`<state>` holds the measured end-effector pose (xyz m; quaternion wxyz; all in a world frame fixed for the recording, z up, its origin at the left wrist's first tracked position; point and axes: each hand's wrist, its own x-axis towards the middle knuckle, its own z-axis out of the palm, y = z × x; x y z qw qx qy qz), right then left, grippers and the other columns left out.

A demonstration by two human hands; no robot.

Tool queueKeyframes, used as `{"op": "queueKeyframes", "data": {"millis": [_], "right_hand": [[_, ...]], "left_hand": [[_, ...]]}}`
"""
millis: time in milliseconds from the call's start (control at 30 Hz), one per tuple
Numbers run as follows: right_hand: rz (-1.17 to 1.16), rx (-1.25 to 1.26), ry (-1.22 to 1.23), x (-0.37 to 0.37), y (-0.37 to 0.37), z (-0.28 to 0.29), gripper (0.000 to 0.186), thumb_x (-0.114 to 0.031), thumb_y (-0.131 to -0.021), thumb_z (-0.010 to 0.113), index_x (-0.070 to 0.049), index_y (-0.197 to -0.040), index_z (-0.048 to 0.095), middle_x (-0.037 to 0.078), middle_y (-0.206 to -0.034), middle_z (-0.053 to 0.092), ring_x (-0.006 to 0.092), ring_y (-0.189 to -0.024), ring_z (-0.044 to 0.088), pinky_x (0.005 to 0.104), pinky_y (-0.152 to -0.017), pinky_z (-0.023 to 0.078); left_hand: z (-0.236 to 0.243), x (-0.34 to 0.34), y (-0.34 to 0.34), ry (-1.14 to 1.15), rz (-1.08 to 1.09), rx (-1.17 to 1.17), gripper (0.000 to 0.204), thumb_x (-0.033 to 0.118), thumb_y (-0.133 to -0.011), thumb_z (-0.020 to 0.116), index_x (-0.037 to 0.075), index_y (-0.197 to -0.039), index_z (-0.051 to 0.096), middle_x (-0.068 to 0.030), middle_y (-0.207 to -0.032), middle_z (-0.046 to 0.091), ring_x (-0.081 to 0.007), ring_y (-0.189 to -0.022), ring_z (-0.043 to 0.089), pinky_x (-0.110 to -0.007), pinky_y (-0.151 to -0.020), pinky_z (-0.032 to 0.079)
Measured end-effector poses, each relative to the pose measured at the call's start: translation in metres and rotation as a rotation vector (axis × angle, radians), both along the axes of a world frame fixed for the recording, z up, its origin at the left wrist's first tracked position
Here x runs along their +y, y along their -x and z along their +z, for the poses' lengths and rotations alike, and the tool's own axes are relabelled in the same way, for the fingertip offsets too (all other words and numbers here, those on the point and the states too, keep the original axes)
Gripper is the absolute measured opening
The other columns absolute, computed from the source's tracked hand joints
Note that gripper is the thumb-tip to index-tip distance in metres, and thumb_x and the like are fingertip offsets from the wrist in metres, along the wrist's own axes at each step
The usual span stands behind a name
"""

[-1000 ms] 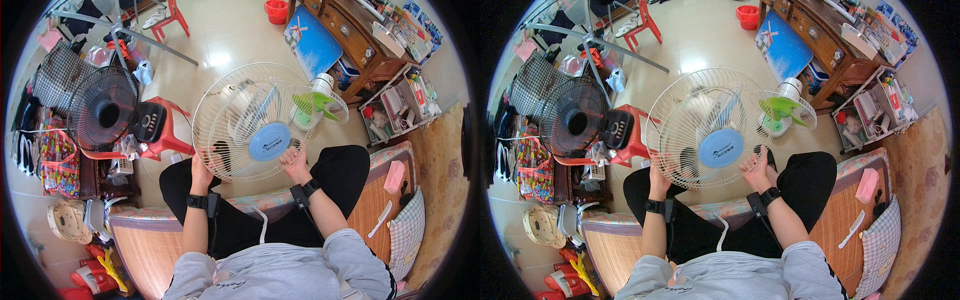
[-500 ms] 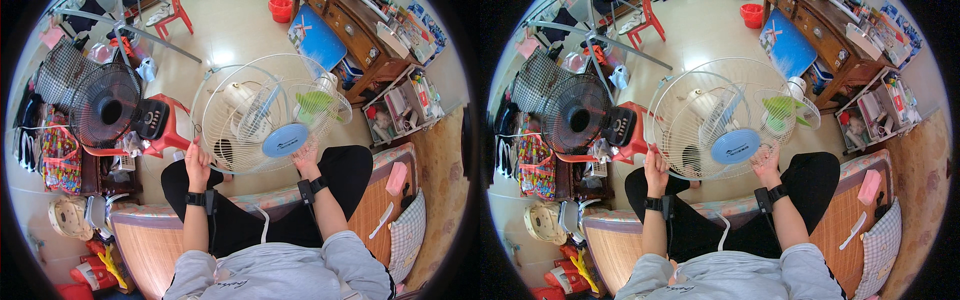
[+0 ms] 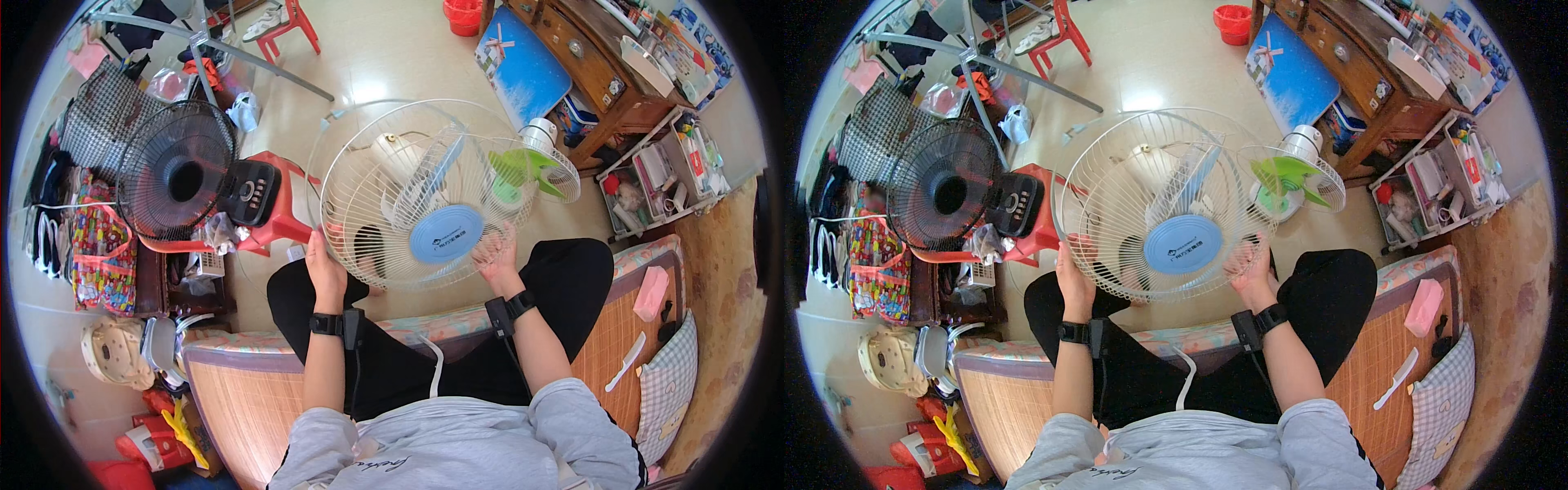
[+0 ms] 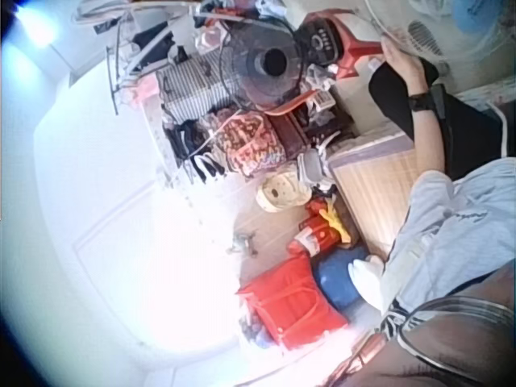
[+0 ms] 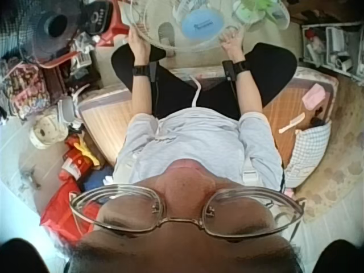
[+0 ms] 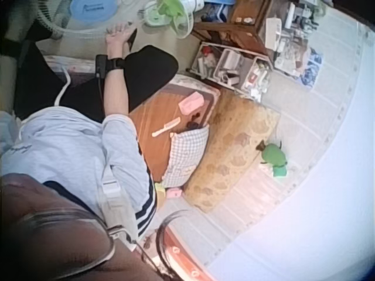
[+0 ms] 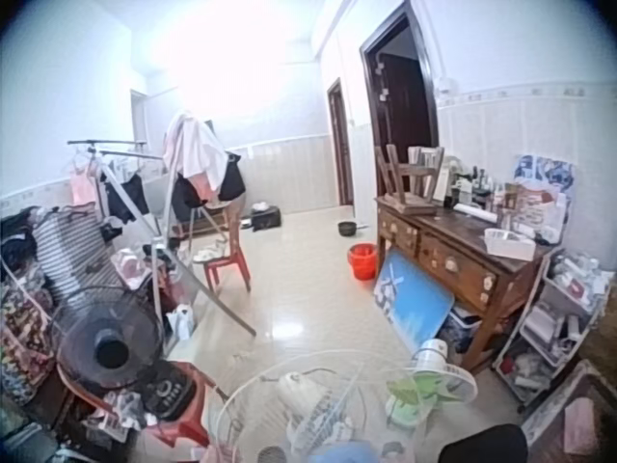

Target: Replacing or repairing the fan grille and small components.

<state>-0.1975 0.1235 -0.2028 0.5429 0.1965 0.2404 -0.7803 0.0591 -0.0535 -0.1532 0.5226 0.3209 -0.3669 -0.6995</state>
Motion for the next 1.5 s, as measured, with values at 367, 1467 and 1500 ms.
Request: {"op": "queueKeyframes", "data": {"millis": [367,1467,1500], "right_hand": [[-0.061,0.029,-0.285,-0.008,-0.007,0.014,0.049,-0.049,-0.084,0.046,-0.020,-0.048,0.029,-0.005,-0.041,0.025,0.0124,-0.033,0.025,0.0272,-0.034,0.018],[-0.118,0.129,-0.053,0.001,0.013,0.024,0.053,-0.046,-0.086,0.043,-0.019,-0.044,0.025,-0.004,-0.039,0.020,0.0118,-0.031,0.019,0.0264,-0.034,0.016],[-0.112,0.129,-0.040,0.001,0.012,0.023,0.054,-0.047,-0.086,0.043,-0.018,-0.044,0.025,-0.004,-0.039,0.020,0.0121,-0.031,0.018,0.0265,-0.034,0.016]], "left_hand": [[0.012,0.009,0.002,-0.080,-0.084,0.073,0.036,0.035,-0.095,0.037,0.005,-0.109,0.049,-0.0094,-0.105,0.055,-0.0204,-0.098,0.053,-0.036,-0.085,0.042],[0.001,0.003,0.001,0.067,-0.079,0.128,0.030,0.030,-0.094,0.041,0.004,-0.108,0.050,-0.0094,-0.103,0.057,-0.0189,-0.095,0.054,-0.033,-0.085,0.042],[0.001,0.004,0.000,0.061,-0.094,0.133,0.032,0.031,-0.094,0.040,0.004,-0.108,0.050,-0.0094,-0.104,0.057,-0.0190,-0.096,0.054,-0.034,-0.087,0.041]]}}
